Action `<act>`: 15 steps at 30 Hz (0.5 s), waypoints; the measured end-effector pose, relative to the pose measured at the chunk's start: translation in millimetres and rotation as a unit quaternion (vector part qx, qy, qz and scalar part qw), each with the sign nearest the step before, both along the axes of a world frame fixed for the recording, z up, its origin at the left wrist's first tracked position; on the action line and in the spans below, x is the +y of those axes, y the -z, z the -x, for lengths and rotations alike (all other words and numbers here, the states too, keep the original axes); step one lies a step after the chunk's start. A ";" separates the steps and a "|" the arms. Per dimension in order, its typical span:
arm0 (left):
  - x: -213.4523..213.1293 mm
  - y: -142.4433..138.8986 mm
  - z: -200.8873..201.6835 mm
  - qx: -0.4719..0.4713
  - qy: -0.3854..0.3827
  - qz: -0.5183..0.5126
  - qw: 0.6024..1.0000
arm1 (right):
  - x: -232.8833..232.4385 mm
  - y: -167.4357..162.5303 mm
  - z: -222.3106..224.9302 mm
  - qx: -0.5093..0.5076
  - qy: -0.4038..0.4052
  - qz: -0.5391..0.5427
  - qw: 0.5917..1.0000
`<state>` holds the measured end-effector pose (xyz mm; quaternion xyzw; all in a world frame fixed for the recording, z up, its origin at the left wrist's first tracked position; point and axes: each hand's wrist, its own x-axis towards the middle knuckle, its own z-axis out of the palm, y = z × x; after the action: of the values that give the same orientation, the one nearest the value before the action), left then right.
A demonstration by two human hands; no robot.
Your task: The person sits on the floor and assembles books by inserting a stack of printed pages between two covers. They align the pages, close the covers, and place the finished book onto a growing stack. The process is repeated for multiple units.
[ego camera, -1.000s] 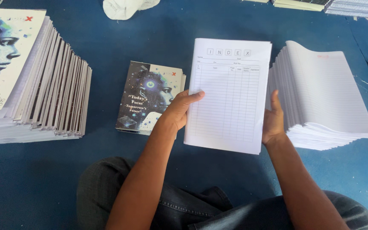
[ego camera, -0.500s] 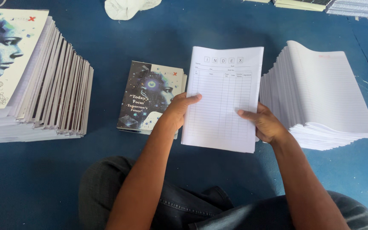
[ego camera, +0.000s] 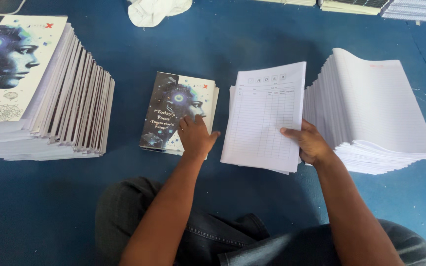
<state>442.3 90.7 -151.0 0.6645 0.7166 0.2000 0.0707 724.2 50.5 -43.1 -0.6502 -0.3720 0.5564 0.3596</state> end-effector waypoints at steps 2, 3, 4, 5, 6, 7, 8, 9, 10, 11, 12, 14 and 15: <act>-4.5 2.7 -2.6 0.045 -0.008 -0.008 0.999 | -0.2 1.8 -1.7 -0.010 -0.001 0.003 1.000; -5.0 3.1 -4.0 0.057 -0.012 -0.005 0.998 | -0.4 2.7 -2.0 -0.016 -0.001 0.007 1.000; -4.8 2.8 -4.6 0.069 -0.015 -0.003 0.997 | -0.4 3.3 -2.2 -0.022 -0.001 0.010 1.000; -3.8 1.8 -4.8 0.048 -0.017 0.015 0.999 | -0.3 3.8 -2.5 -0.025 -0.001 0.011 1.000; -2.2 0.4 -4.7 0.028 -0.018 0.033 0.999 | -0.2 4.5 -2.5 -0.028 -0.002 0.012 1.000; -0.7 -1.4 -4.1 0.007 -0.021 0.050 0.998 | 0.1 5.5 -2.4 -0.031 -0.003 0.013 0.999; 0.4 -3.3 -3.1 -0.002 -0.017 0.056 0.998 | 0.6 6.6 -2.5 -0.031 0.000 0.017 0.999; 1.6 -5.4 -2.5 -0.011 -0.013 0.061 0.998 | 1.3 7.8 -3.0 -0.031 0.004 0.021 0.999; 2.5 -7.4 -2.2 -0.021 -0.009 0.066 0.998 | 2.3 9.2 -3.8 -0.031 0.007 0.024 0.999; 2.5 -8.9 -2.6 -0.023 0.004 0.064 0.998 | 2.7 10.9 -4.9 -0.028 0.005 0.022 0.999; 1.9 -9.8 -4.0 -0.025 0.018 0.063 0.998 | 2.6 12.9 -6.4 -0.025 0.004 0.019 0.999; 2.3 -10.1 -6.3 -0.009 0.042 0.059 0.997 | 3.4 17.1 -9.2 -0.027 0.001 0.015 1.000; 3.6 -9.6 -7.8 0.008 0.053 0.056 0.997 | 3.9 18.7 -10.7 -0.032 -0.001 0.014 0.999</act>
<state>450.2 94.3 -141.4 0.6977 0.6914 0.1501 0.1128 734.9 54.4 -61.8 -0.6720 -0.3764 0.5408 0.3381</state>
